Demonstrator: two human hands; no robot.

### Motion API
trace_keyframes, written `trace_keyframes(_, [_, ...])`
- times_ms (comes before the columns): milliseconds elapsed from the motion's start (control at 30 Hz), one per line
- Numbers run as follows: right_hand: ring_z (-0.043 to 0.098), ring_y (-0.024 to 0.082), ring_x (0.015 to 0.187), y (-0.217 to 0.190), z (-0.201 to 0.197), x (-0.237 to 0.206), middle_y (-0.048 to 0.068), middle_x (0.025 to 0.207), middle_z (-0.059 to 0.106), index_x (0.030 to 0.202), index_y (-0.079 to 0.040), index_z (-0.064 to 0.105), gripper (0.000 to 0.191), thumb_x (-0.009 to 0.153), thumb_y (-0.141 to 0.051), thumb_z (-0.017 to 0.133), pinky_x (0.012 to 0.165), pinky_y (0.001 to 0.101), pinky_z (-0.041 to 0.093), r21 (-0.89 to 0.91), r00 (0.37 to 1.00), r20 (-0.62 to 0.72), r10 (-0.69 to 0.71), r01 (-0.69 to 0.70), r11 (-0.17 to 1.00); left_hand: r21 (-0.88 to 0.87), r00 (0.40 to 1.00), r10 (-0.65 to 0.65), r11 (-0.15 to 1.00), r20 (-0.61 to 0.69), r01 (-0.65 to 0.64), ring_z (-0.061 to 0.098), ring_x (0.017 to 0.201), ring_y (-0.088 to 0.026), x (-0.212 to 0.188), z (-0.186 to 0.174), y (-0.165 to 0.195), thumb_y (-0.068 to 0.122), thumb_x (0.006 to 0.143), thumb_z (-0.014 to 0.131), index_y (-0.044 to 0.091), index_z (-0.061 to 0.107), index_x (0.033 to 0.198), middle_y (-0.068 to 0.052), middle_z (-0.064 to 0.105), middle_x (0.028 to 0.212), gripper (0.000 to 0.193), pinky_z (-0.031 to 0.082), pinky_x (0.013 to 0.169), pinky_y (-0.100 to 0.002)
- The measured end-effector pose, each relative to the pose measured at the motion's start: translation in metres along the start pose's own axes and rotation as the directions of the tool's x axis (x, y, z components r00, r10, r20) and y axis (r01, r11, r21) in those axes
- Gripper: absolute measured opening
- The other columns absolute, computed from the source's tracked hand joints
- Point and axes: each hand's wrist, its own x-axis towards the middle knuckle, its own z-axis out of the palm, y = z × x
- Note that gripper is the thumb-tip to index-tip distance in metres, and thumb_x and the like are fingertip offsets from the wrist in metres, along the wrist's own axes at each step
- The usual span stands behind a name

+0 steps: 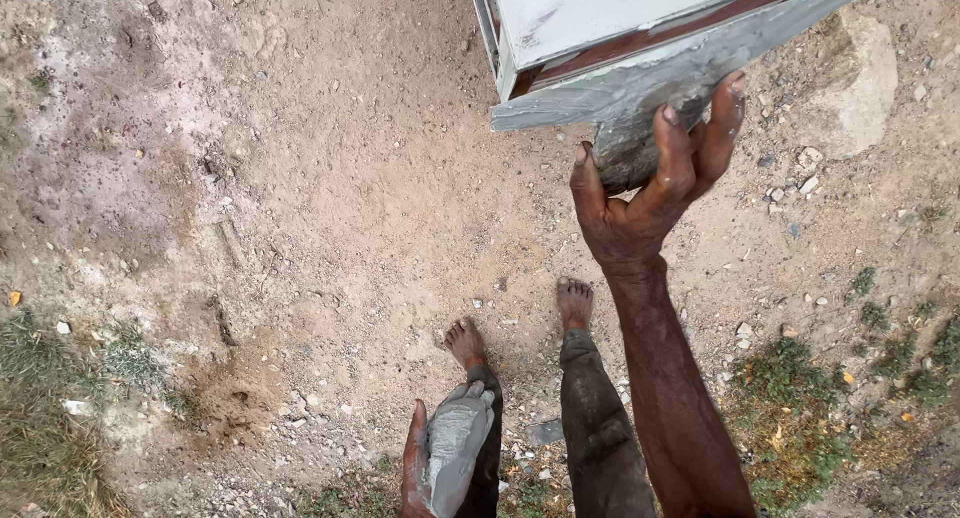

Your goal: The person applies a white plaster-like substance to the edges and surfaces of a metal cabinet using a trowel. They repeatedly scoop material from their left hand and spread it along the cabinet's edges and panels.

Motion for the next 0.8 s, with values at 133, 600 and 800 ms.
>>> trace_keyframes(133, [0.003, 0.026, 0.162, 0.000, 0.006, 0.004, 0.010, 0.173, 0.005, 0.158, -0.020, 0.028, 0.075, 0.104, -0.016, 0.080, 0.133, 0.0494, 0.018, -0.015, 1.000, 0.008, -0.013, 0.013, 1.000, -0.007, 1.000, -0.002, 1.000, 0.009, 0.003, 0.054, 0.131, -0.043, 0.000, 0.002, -0.002, 0.049, 0.101, 0.043, -0.011, 0.046, 0.138, -0.030, 0.055, 0.138, 0.070, 0.042, 0.114, -0.049])
trace_keyframes(600, [0.007, 0.028, 0.162, 0.001, 0.006, -0.024, 0.010, 0.173, 0.008, 0.159, -0.019, 0.029, 0.070, 0.108, -0.018, 0.077, 0.133, 0.0482, 0.027, -0.020, 0.995, 0.059, 0.082, -0.081, 0.996, -0.044, 0.990, -0.046, 0.998, 0.133, 0.052, 0.053, 0.131, -0.043, -0.003, 0.010, -0.004, 0.048, 0.101, 0.043, -0.010, 0.045, 0.137, -0.029, 0.055, 0.138, 0.068, 0.041, 0.116, -0.048])
trace_keyframes(800, [0.006, 0.026, 0.162, 0.003, -0.002, -0.003, 0.009, 0.172, 0.006, 0.159, -0.019, 0.028, 0.074, 0.106, -0.020, 0.080, 0.133, 0.0485, 0.023, -0.020, 1.000, 0.029, 0.007, -0.007, 1.000, -0.095, 0.990, -0.082, 0.991, 0.112, 0.093, 0.055, 0.130, -0.040, 0.000, 0.009, -0.010, 0.047, 0.102, 0.043, -0.011, 0.052, 0.137, -0.028, 0.060, 0.135, 0.068, 0.043, 0.114, -0.046])
